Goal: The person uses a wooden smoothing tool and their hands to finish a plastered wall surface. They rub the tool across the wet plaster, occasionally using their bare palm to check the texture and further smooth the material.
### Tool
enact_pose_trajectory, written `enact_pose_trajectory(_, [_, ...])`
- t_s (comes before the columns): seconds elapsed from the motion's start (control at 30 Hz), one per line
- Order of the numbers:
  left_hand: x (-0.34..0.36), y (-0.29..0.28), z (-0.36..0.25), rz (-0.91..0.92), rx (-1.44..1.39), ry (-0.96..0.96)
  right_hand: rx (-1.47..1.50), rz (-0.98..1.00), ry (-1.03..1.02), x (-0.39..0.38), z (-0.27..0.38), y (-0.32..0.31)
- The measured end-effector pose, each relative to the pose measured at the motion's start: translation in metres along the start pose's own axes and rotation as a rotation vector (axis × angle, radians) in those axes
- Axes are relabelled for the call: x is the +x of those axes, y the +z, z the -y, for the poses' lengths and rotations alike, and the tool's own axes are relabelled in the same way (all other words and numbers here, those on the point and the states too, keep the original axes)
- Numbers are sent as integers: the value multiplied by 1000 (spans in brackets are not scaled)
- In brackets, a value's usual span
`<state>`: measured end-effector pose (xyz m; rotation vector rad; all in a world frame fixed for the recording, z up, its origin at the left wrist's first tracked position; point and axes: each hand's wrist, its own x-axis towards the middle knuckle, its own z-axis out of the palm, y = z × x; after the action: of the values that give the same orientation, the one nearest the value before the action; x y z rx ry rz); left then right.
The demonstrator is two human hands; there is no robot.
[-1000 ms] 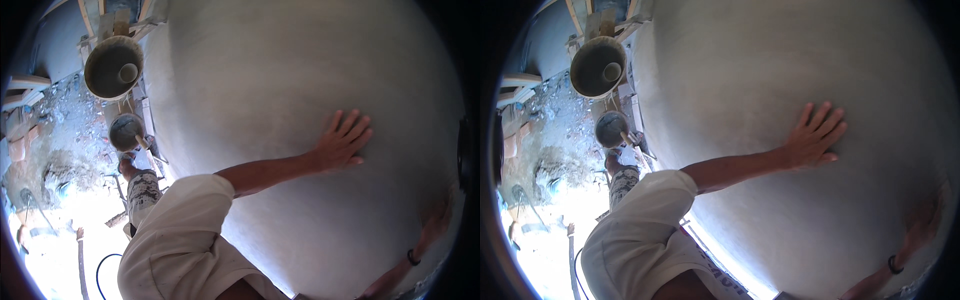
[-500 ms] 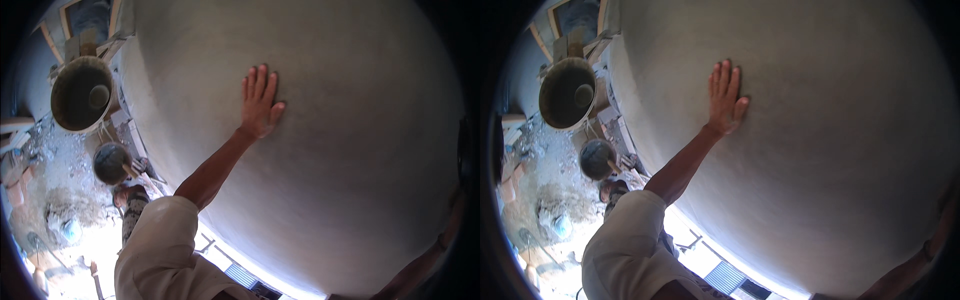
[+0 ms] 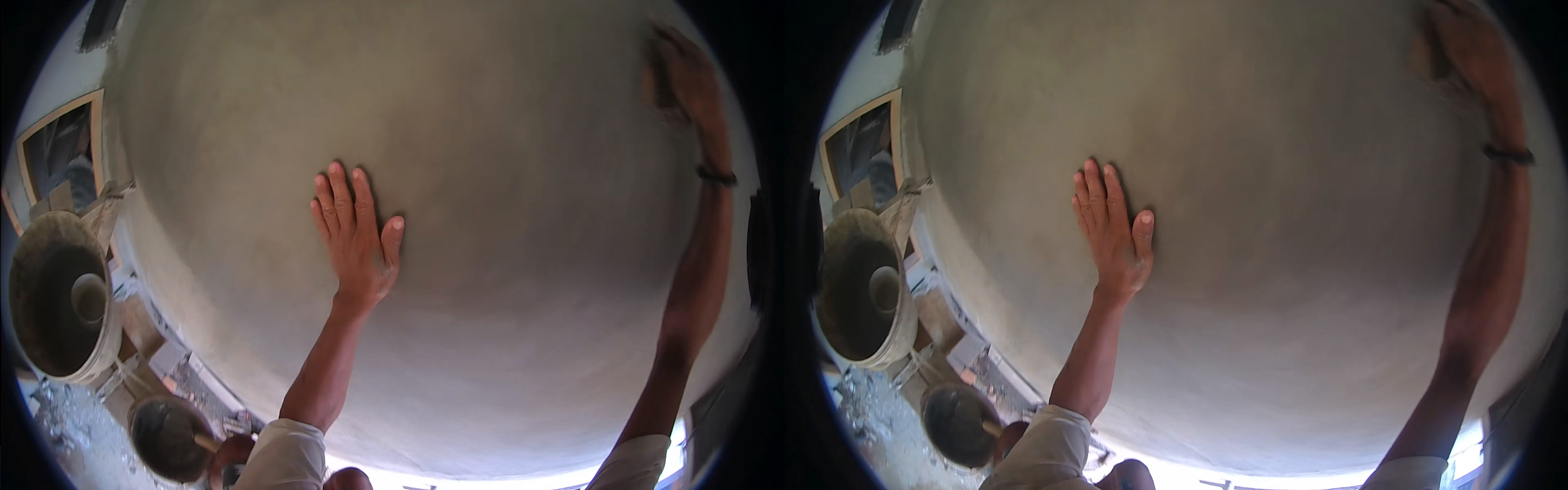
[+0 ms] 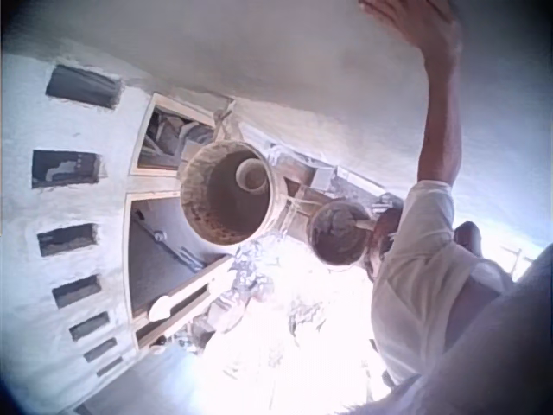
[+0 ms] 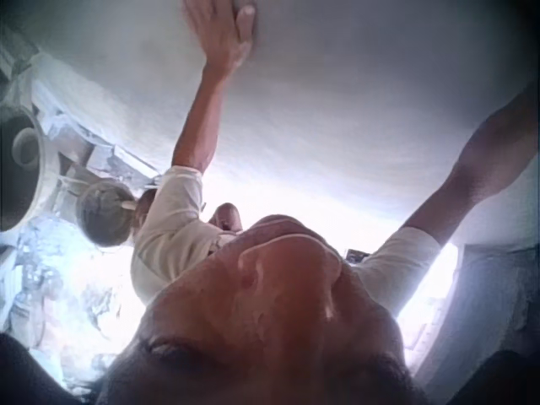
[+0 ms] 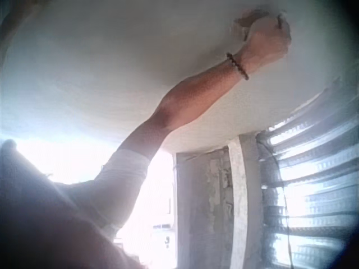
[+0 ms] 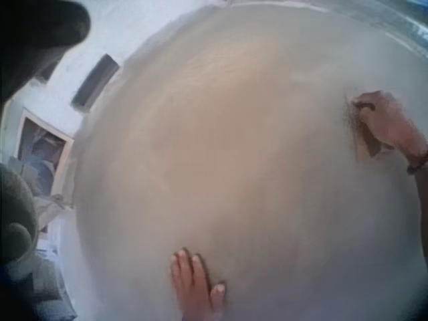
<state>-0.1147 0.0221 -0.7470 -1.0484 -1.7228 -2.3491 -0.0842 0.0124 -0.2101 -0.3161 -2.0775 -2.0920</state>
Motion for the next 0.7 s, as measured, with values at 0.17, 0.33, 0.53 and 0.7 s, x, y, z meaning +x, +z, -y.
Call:
enact_pose_trajectory(0.17, [-39,-17,47,-42,19,27,266,151,406,-16,271,-32])
enact_pose_trajectory(0.33, [-81,-31,91,-63,61,-24,155,309,26,-85,378,-53])
enact_pose_trajectory(0.53, [-62,-39,136,-101,132,-14,196,187,299,-112,303,-41])
enact_pose_trajectory(0.7, [-52,-46,196,-182,88,-107,200,16,344,-64,385,-22])
